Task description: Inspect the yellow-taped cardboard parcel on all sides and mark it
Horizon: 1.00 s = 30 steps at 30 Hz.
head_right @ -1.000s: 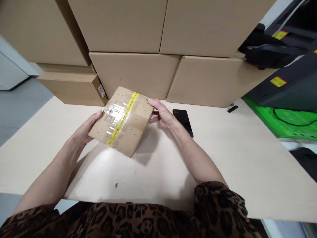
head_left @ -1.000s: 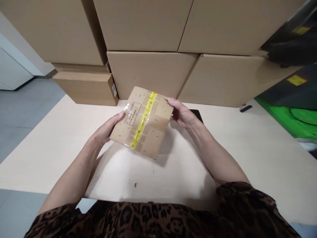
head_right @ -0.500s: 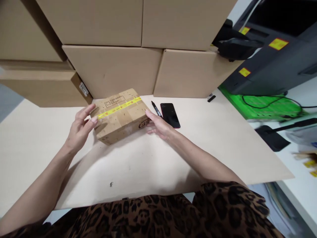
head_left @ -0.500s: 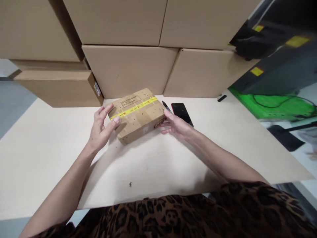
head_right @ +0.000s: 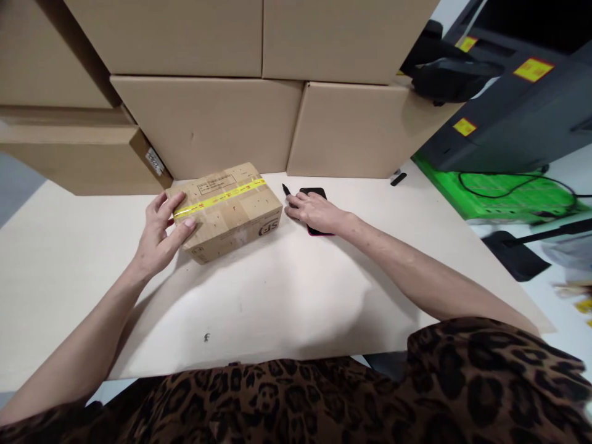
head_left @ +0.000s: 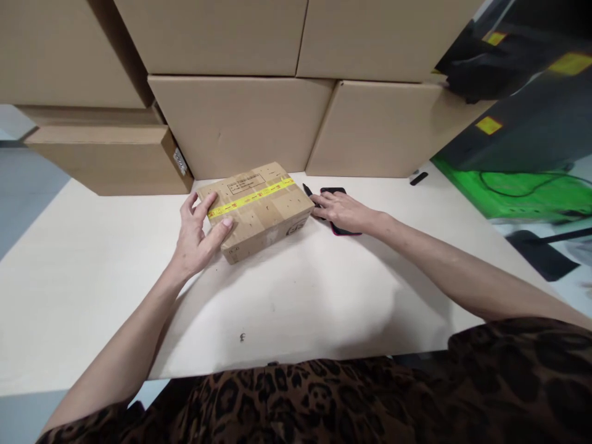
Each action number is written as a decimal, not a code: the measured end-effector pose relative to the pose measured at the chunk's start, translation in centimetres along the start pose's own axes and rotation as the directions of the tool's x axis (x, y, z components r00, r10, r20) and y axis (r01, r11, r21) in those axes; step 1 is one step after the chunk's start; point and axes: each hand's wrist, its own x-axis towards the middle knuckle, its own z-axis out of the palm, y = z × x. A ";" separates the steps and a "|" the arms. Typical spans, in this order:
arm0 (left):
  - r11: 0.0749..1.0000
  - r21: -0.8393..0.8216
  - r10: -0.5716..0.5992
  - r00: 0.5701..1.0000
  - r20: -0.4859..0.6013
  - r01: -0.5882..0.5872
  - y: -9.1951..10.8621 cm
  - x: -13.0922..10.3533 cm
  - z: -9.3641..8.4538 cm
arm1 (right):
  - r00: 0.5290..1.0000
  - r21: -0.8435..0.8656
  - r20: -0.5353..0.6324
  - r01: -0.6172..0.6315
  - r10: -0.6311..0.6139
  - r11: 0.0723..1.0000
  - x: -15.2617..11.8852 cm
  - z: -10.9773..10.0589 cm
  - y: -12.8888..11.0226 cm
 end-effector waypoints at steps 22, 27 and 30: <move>0.992 0.028 0.113 0.979 0.168 -0.120 2.3 -1.0 -0.9 | 0.379 0.871 -0.280 0.486 0.882 0.068 1.6 -7.5 -6.7; 0.997 0.052 0.037 0.967 0.251 -0.052 1.9 -0.8 -0.9 | 0.587 0.926 -0.265 0.376 0.765 0.033 3.9 -7.4 -9.9; 0.996 0.027 0.075 0.967 0.242 -0.084 1.3 -0.8 -0.6 | 0.610 0.941 -0.287 0.322 0.739 0.099 4.5 -7.7 -10.9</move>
